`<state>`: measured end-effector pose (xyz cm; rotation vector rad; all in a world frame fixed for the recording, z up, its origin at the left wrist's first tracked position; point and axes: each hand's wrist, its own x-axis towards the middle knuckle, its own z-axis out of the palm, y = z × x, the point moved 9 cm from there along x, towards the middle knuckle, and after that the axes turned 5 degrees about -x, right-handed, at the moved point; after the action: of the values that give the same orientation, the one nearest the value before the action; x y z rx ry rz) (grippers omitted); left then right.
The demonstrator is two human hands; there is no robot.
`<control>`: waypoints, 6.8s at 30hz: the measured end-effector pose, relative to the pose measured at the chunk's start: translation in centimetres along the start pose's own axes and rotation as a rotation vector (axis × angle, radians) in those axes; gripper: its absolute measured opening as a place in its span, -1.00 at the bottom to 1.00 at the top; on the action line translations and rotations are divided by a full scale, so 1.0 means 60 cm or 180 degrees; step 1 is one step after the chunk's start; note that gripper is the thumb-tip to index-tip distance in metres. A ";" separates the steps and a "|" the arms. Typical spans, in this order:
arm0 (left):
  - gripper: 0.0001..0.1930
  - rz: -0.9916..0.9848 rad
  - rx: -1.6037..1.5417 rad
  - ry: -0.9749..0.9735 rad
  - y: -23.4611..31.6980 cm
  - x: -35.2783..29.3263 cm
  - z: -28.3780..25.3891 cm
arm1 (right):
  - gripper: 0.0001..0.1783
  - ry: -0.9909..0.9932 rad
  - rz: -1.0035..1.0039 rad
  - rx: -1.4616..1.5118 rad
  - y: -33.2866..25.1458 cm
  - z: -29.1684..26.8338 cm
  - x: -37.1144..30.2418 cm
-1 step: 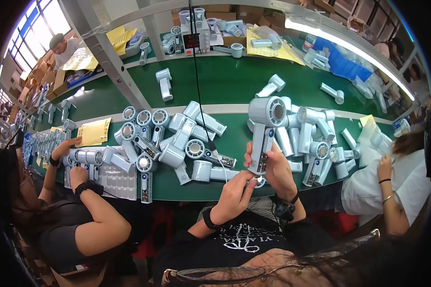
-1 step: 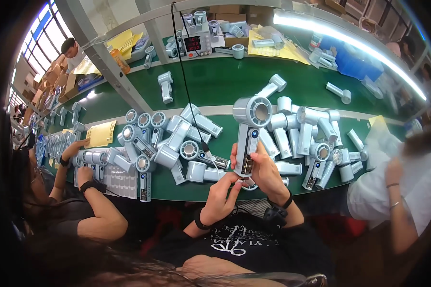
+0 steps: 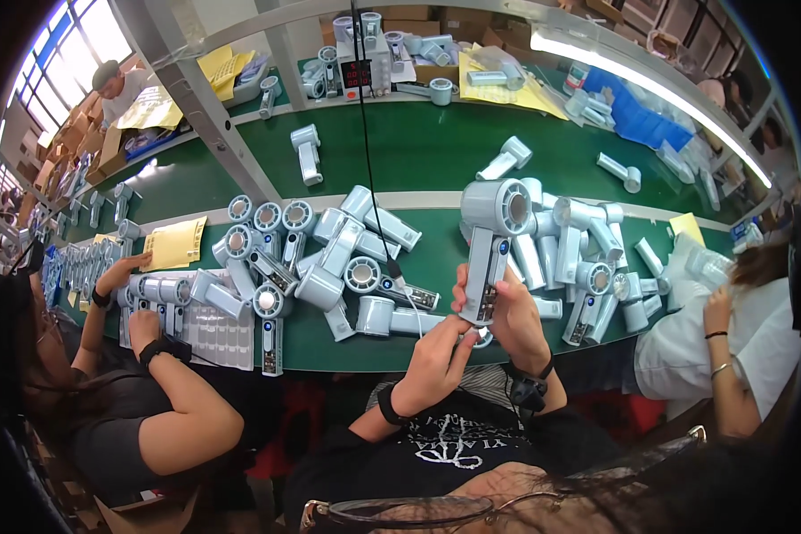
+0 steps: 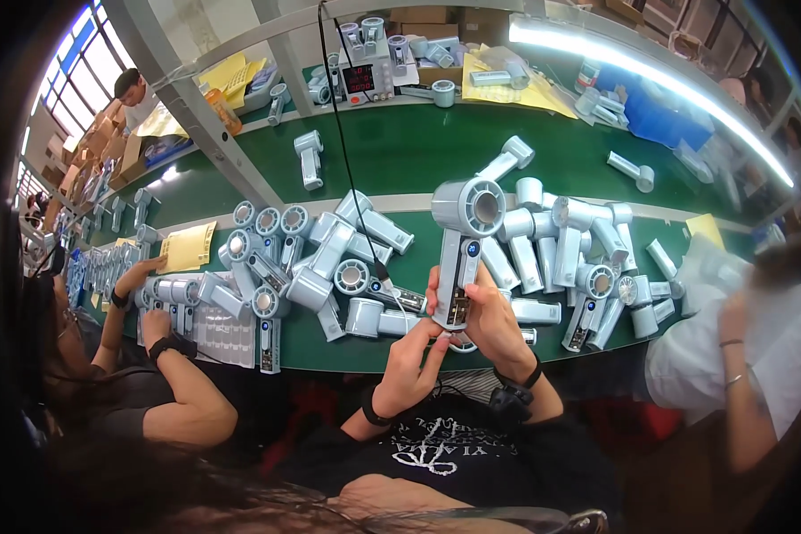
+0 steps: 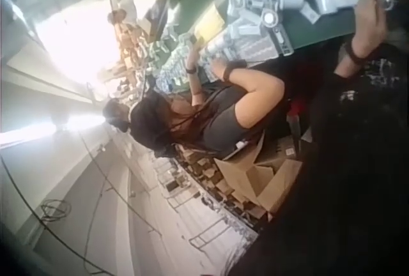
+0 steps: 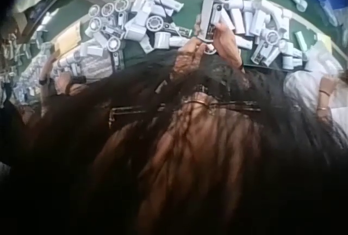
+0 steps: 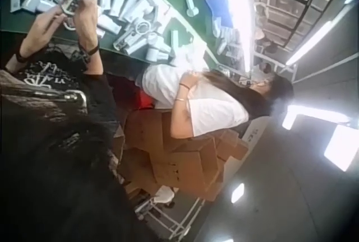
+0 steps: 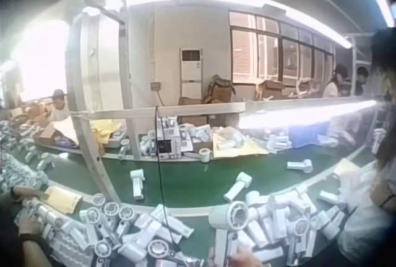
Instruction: The person picks up a handheld fan, inserts a small white cable into its base to test it, and then sets it back down on the table.
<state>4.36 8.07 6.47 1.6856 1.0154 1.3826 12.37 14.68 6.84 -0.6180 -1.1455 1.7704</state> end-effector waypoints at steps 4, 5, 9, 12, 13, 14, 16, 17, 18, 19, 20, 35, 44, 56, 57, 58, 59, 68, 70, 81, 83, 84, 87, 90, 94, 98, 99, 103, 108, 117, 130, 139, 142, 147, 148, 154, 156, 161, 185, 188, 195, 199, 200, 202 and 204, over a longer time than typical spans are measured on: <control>-0.89 0.0275 0.0118 0.0349 0.007 -0.002 -0.009 | -0.38 0.0002 0.0044 0.0442 0.018 0.003 0.003; -0.89 0.0261 0.0119 0.0352 0.005 -0.002 -0.008 | -0.37 0.0022 0.0034 0.0548 0.020 0.002 0.005; -0.90 0.0267 0.0228 0.0502 -0.003 -0.001 -0.016 | -0.54 0.0113 0.0172 0.0742 0.029 0.009 0.010; -0.92 0.0201 0.0547 0.0630 -0.009 -0.002 -0.022 | -0.60 0.0252 0.0151 0.0637 0.037 0.012 0.014; -0.92 0.0197 0.0547 0.0625 -0.010 -0.001 -0.023 | -0.63 0.0326 0.0129 0.0578 0.038 0.010 0.015; -0.93 0.0107 0.0474 0.0655 -0.017 -0.002 -0.026 | -0.63 0.0330 0.0132 0.0582 0.040 0.011 0.016; -0.95 -0.0074 0.0333 0.0718 -0.028 -0.003 -0.031 | -0.68 0.0350 0.0207 0.0328 0.051 0.010 0.015; -0.95 -0.0080 0.0335 0.0719 -0.027 -0.004 -0.032 | -0.69 0.0357 0.0247 0.0202 0.057 0.009 0.014; -0.98 -0.0127 0.0299 0.0810 -0.029 -0.003 -0.036 | -0.69 0.0362 0.0244 0.0206 0.062 0.008 0.015; -0.98 -0.0175 0.0263 0.0902 -0.030 -0.004 -0.041 | -0.69 0.0407 0.0212 0.0105 0.068 0.006 0.016; -0.94 -0.0223 0.0228 0.0995 -0.032 -0.005 -0.046 | -0.68 0.0451 0.0182 0.0005 0.073 0.003 0.018; -0.88 -0.0479 -0.0307 0.0973 -0.073 -0.002 -0.098 | -0.42 -0.0370 -0.0808 -0.1548 0.043 0.022 0.057; -0.81 -0.0422 -0.1644 0.1384 -0.125 -0.042 -0.195 | -0.57 -0.1699 -0.0337 -0.5231 0.031 -0.049 0.404; -0.77 -0.0356 -0.0941 0.1583 -0.078 -0.079 -0.245 | -0.70 -0.1404 -0.1026 -0.5496 0.179 0.010 0.567; -0.77 -0.0355 -0.0957 0.1571 -0.079 -0.077 -0.246 | -0.71 -0.1465 -0.1085 -0.5350 0.176 -0.005 0.568; -0.80 -0.0292 -0.0973 0.1618 -0.078 -0.080 -0.253 | -0.71 -0.1491 -0.1073 -0.5341 0.173 -0.001 0.556; -0.81 -0.0228 -0.0993 0.1658 -0.077 -0.083 -0.258 | -0.74 -0.1489 -0.1006 -0.5353 0.166 -0.005 0.541; -0.81 -0.0109 -0.1197 0.1550 -0.073 -0.095 -0.248 | -0.63 -0.1741 -0.0172 -0.6033 0.107 -0.021 0.286; -0.82 -0.0118 -0.1245 0.1419 -0.068 -0.090 -0.234 | -0.57 -0.1915 -0.0388 -0.6191 0.087 -0.023 0.241; -0.88 -0.0171 -0.1094 0.0366 -0.009 -0.069 -0.165 | -0.05 -0.2617 -0.2651 -0.3113 -0.141 0.135 0.059; -0.90 -0.0275 -0.0988 0.0248 0.001 -0.071 -0.157 | -0.06 -0.2360 -0.2974 -0.2792 -0.160 0.125 0.035; -0.91 -0.0278 -0.0993 0.0092 0.010 -0.062 -0.143 | -0.06 -0.1984 -0.3287 -0.2622 -0.202 0.107 0.006; -0.93 -0.0251 -0.0623 0.0264 -0.011 -0.070 -0.158 | -0.17 -0.1780 -0.2378 -0.0123 -0.288 -0.001 -0.029; -0.94 -0.0199 -0.0134 0.0419 -0.005 -0.062 -0.160 | -0.20 -0.0481 -0.2957 -0.0492 -0.323 -0.033 -0.062; -0.94 -0.0075 0.0621 0.0604 0.000 -0.055 -0.152 | -0.18 0.1566 -0.4186 -0.2564 -0.318 -0.130 -0.188; -0.96 0.0003 0.0992 0.0722 -0.003 -0.056 -0.151 | -0.17 0.0161 -0.2945 -0.0112 -0.272 -0.241 -0.155; -0.96 0.0020 0.1004 0.0739 -0.005 -0.054 -0.150 | -0.13 -0.0131 -0.2844 -0.0003 -0.271 -0.210 -0.142; -0.97 0.0036 0.0984 0.0744 -0.013 -0.040 -0.142 | -0.01 -0.0631 -0.2547 0.0543 -0.247 -0.150 -0.091; -0.97 0.0029 0.0826 0.0655 -0.015 -0.030 -0.132 | 0.15 -0.0968 -0.2215 0.1418 -0.207 -0.103 -0.023; -0.97 -0.0080 0.0724 0.0633 -0.033 -0.020 -0.141 | -0.08 -0.1018 -0.0382 0.2245 -0.099 -0.121 0.155; -0.96 -0.0047 0.0901 0.0754 -0.021 -0.018 -0.170 | -0.45 0.2170 0.0510 -0.1763 0.020 -0.446 0.500; -0.96 -0.0100 0.0790 0.0793 -0.028 -0.030 -0.179 | -0.37 0.0622 -0.0821 -0.7095 -0.029 -0.206 0.400; -0.96 -0.0070 0.0825 0.0773 -0.021 -0.035 -0.173 | -0.29 -0.0483 -0.0027 -0.6972 0.055 -0.121 0.328; -0.96 0.0011 0.0792 0.0717 -0.004 -0.050 -0.155 | -0.35 -0.0225 -0.0515 -0.6740 0.100 -0.081 0.284; -0.96 0.0026 0.0809 0.0716 0.000 -0.054 -0.154 | -0.35 -0.0231 -0.0512 -0.6740 0.100 -0.078 0.282; -0.95 0.0040 0.0776 0.0679 0.010 -0.070 -0.148 | -0.53 0.0545 -0.0030 -0.4941 0.017 -0.067 0.251; -0.95 0.0035 0.0749 0.0691 0.008 -0.072 -0.146 | -0.55 0.0755 -0.0003 -0.4590 -0.019 -0.056 0.229; -0.94 -0.0130 0.0275 0.0516 -0.016 -0.051 -0.114 | -0.43 0.0163 -0.0244 -0.2886 -0.037 -0.040 0.157; -0.92 -0.0347 0.0345 0.0774 -0.058 0.007 -0.024 | -0.31 0.0511 0.0138 0.0574 0.084 -0.053 0.040; -0.90 -0.0558 0.0244 0.0794 -0.072 0.007 -0.025 | -0.28 0.0649 -0.0057 0.0191 0.087 -0.057 0.039; -0.85 -0.0876 -0.0169 0.0928 -0.094 0.003 -0.036 | -0.23 0.0419 -0.0625 -0.0469 0.063 -0.037 0.040; -0.90 -0.0815 -0.0059 0.0708 -0.085 0.005 -0.028 | -0.22 0.0265 -0.0430 -0.0222 0.081 -0.043 0.040; -0.90 -0.0828 -0.0071 0.0706 -0.086 0.005 -0.027 | -0.22 0.0266 -0.0433 -0.0220 0.080 -0.043 0.040; -0.91 -0.0851 -0.0095 0.0700 -0.087 0.006 -0.025 | -0.23 0.0308 -0.0641 -0.0313 0.068 -0.042 0.037; -0.91 -0.0874 -0.0177 0.0678 -0.090 0.003 -0.026 | -0.24 0.0322 -0.0743 -0.0355 0.061 -0.040 0.034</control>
<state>2.15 10.62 1.99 1.3211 1.2637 1.4116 11.78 16.98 2.63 -0.6065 -1.2008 1.4702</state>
